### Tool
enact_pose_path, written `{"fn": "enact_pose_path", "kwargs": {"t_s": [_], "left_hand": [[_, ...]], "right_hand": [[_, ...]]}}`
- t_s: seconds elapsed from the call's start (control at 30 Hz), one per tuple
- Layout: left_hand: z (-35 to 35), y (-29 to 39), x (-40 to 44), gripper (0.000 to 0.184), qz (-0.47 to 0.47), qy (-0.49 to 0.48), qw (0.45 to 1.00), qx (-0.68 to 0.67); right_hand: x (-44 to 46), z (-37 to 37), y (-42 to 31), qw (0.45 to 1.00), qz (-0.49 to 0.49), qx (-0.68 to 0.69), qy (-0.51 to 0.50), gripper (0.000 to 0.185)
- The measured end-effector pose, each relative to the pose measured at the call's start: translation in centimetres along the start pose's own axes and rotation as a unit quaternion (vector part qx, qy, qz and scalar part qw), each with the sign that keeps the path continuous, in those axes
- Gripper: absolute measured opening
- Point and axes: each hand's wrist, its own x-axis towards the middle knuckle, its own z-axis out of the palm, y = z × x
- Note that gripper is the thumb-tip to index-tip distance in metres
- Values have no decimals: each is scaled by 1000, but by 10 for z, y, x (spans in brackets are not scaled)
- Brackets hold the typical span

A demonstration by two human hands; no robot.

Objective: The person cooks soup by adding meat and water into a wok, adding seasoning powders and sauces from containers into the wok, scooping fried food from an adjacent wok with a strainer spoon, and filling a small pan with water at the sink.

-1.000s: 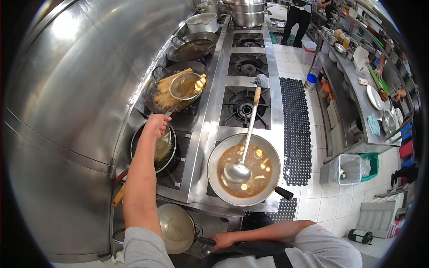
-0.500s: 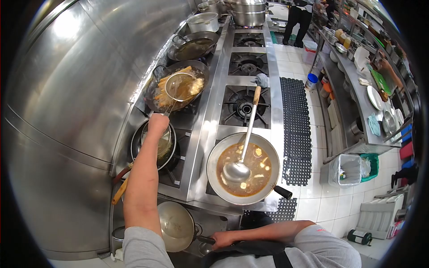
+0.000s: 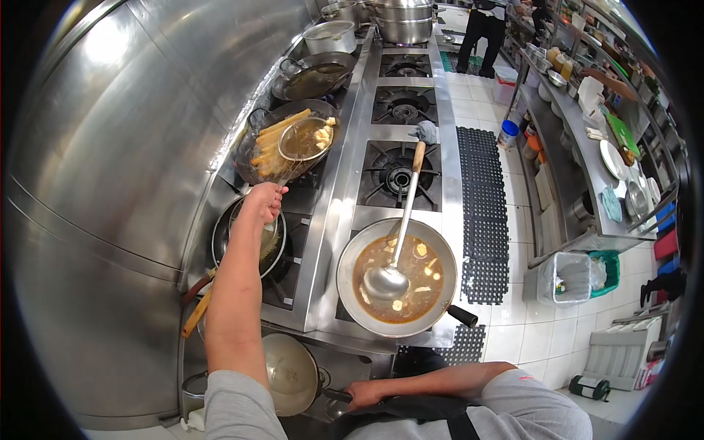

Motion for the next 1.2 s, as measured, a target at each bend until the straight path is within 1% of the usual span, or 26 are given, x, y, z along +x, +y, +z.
{"fn": "enact_pose_path", "kwargs": {"t_s": [0.1, 0.13, 0.17, 0.2, 0.3, 0.4, 0.47, 0.5, 0.6, 0.7, 0.8, 0.9, 1.0, 1.13, 1.2], "left_hand": [[-5, -7, 13, 16, 57, 55, 995, 57], [-6, -11, 23, 18, 131, 109, 977, 128], [-6, -15, 32, 19, 204, 161, 945, 199], [-4, -16, 30, 21, 274, 210, 900, 267], [7, -16, 27, 25, 326, 293, 833, 337], [14, -20, 45, 20, 261, 218, 912, 231], [15, -28, 40, 11, 198, 131, 965, 115], [16, -30, 33, 8, 164, 86, 981, 56], [16, -27, 18, 9, 101, 65, 992, 26], [9, -13, 10, 9, 45, 11, 999, -21], [9, -1, -4, 9, 15, 2, 999, -43], [3, -2, -4, 10, 5, -42, 994, -96], [-4, -10, -15, 10, 4, -64, 987, -147], [-26, -30, -31, 11, 7, -107, 979, -172], [-34, -46, -41, 11, -1, -125, 977, -175]], "right_hand": [[1, 1, 2, 1000, 9, -7, -2, 38], [1, 0, 1, 1000, 11, -7, -2, 38], [1, 0, 0, 1000, 11, -6, -4, 38], [1, -1, -1, 1000, 11, -5, -5, 37], [2, -2, -2, 1000, 8, -5, -7, 36], [-1, -3, -2, 1000, 6, 3, -3, 34], [-2, -3, -1, 1000, 3, 6, -3, 33], [1, -2, 1, 1000, 1, 3, -4, 33], [5, -1, 6, 1000, 0, -1, -11, 33], [6, 0, 7, 1000, 2, 0, -15, 34], [4, -1, 5, 1000, 7, -6, -13, 36], [0, -3, -1, 1000, 17, -16, -13, 38], [-2, -5, -4, 999, 20, -15, -24, 40], [-5, -6, -8, 1000, 9, 9, -26, 40], [-11, -6, -14, 999, 33, 38, -20, 36]]}}
